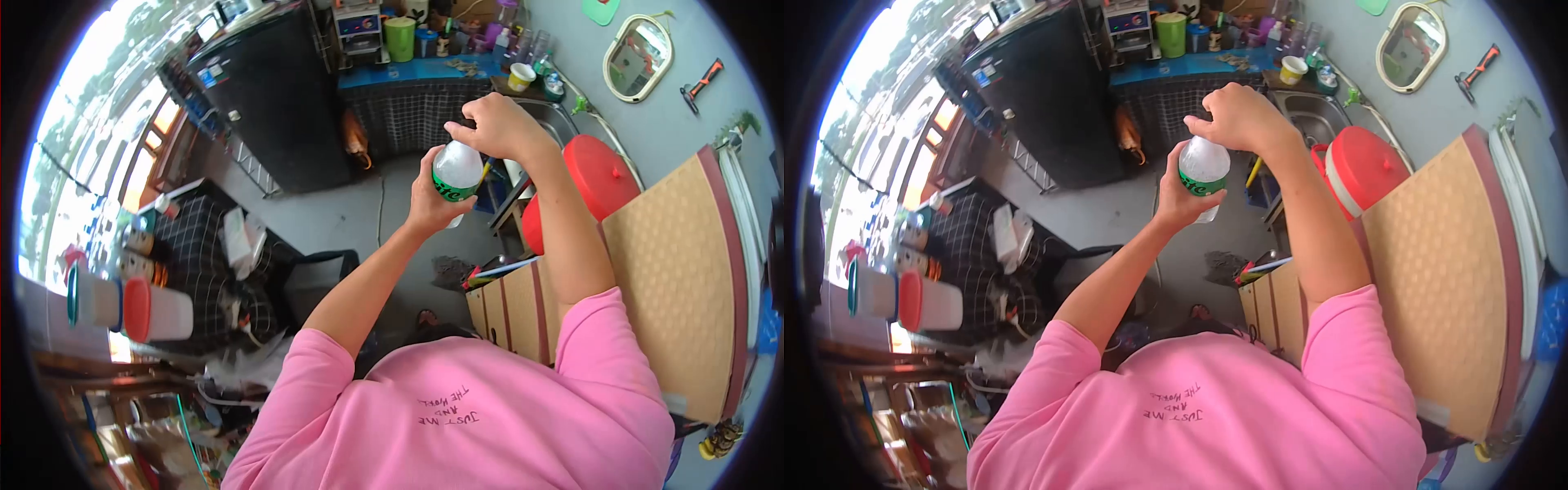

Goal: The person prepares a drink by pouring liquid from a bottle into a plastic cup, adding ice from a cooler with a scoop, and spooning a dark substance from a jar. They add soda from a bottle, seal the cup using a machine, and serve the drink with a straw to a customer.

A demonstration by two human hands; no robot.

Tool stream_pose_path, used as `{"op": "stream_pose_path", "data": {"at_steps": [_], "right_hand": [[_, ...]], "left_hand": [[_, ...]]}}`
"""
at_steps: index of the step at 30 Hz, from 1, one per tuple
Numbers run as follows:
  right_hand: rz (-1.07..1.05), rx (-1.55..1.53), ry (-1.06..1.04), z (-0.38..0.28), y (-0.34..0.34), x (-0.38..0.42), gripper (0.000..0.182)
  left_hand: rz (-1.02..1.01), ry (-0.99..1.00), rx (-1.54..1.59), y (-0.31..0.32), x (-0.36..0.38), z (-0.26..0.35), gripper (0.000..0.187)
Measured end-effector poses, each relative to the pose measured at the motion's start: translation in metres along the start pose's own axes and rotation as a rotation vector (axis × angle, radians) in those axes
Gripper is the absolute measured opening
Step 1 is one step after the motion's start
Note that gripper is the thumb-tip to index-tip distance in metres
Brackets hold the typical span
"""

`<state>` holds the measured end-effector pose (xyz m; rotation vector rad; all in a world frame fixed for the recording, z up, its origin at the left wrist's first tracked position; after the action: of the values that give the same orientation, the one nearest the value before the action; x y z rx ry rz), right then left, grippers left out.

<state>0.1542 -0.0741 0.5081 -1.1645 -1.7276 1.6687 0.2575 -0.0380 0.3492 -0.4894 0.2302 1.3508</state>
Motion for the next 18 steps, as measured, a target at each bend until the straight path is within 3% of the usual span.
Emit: {"op": "stream_pose_path", "data": {"at_steps": [2, 5, 9, 18], "right_hand": [[-0.022, 0.0, 0.068, 0.033, -0.008, -0.012, 0.062], [-0.123, 0.057, 0.418, 0.077, -0.026, -0.02, 0.053], [0.037, 0.079, 0.467, 0.151, -0.023, -0.038, 0.039], [0.178, -0.012, 0.688, 0.367, -0.008, -0.061, 0.037]], "left_hand": [[0.0, 0.009, 0.041, 0.017, -0.035, -0.01, 0.1], [-0.027, 0.041, 0.031, 0.04, -0.082, -0.019, 0.102], [-0.077, 0.024, 0.018, 0.079, -0.138, -0.041, 0.102], [-0.246, 0.057, 0.017, 0.198, -0.289, -0.111, 0.107]]}}
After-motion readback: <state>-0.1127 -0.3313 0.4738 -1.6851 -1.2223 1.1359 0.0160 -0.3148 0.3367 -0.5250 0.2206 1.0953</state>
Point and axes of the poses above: each hand's wrist, its own x-axis away from the middle knuckle, its own y-axis out of the palm, z = x × y, the point moved 8 cm from there along -x, towards the middle knuckle, and after that the axes turned 7 degrees about -z, right-handed, at the moved point
